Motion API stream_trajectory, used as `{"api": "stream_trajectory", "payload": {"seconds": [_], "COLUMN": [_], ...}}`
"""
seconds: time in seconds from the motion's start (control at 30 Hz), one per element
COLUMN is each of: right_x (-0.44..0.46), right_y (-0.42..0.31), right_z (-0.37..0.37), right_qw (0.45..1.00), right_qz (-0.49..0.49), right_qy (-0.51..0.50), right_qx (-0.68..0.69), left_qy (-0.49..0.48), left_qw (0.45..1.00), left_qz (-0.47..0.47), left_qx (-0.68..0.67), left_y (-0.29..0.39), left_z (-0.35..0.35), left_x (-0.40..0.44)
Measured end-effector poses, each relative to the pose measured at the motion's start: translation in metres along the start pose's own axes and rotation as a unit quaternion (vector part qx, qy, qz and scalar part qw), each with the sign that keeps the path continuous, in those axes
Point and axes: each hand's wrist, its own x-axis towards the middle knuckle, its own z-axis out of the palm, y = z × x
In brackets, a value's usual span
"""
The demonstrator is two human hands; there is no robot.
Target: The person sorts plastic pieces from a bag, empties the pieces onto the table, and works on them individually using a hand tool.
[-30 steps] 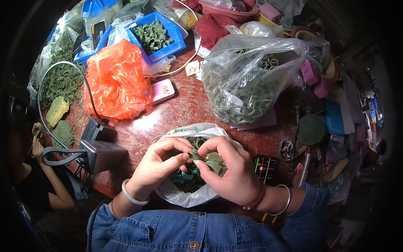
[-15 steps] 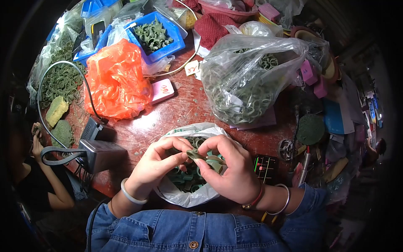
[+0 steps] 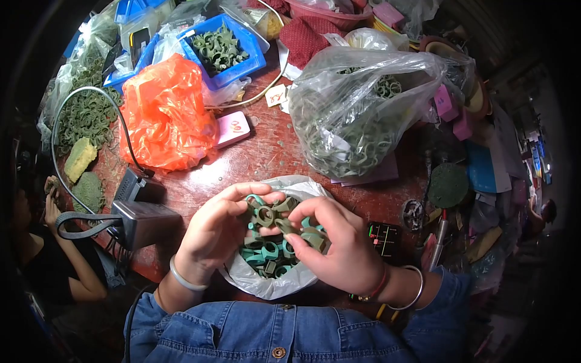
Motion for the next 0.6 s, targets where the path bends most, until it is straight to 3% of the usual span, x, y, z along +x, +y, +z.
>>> {"api": "stream_trajectory", "payload": {"seconds": [0.33,0.4,0.47,0.6], "right_x": [-0.0088,-0.0097,-0.0099,-0.0042], "right_y": [-0.0012,-0.0002,-0.0006,0.0016], "right_z": [-0.0029,-0.0012,0.0001,-0.0007], "right_qw": [0.985,0.978,0.953,0.938], "right_qz": [-0.042,-0.058,-0.105,-0.123], "right_qy": [-0.153,-0.180,-0.190,-0.203], "right_qx": [-0.071,-0.090,-0.210,-0.254], "left_qy": [0.036,0.025,0.032,0.024], "left_qw": [0.998,0.994,0.995,0.994], "left_qz": [-0.033,-0.045,-0.044,-0.023], "left_qx": [-0.036,-0.094,-0.085,-0.105], "left_y": [-0.0002,-0.0015,-0.0006,0.0012], "left_z": [-0.0066,-0.0089,-0.0066,-0.0035], "left_x": [0.0016,0.0015,0.0025,0.0049]}}
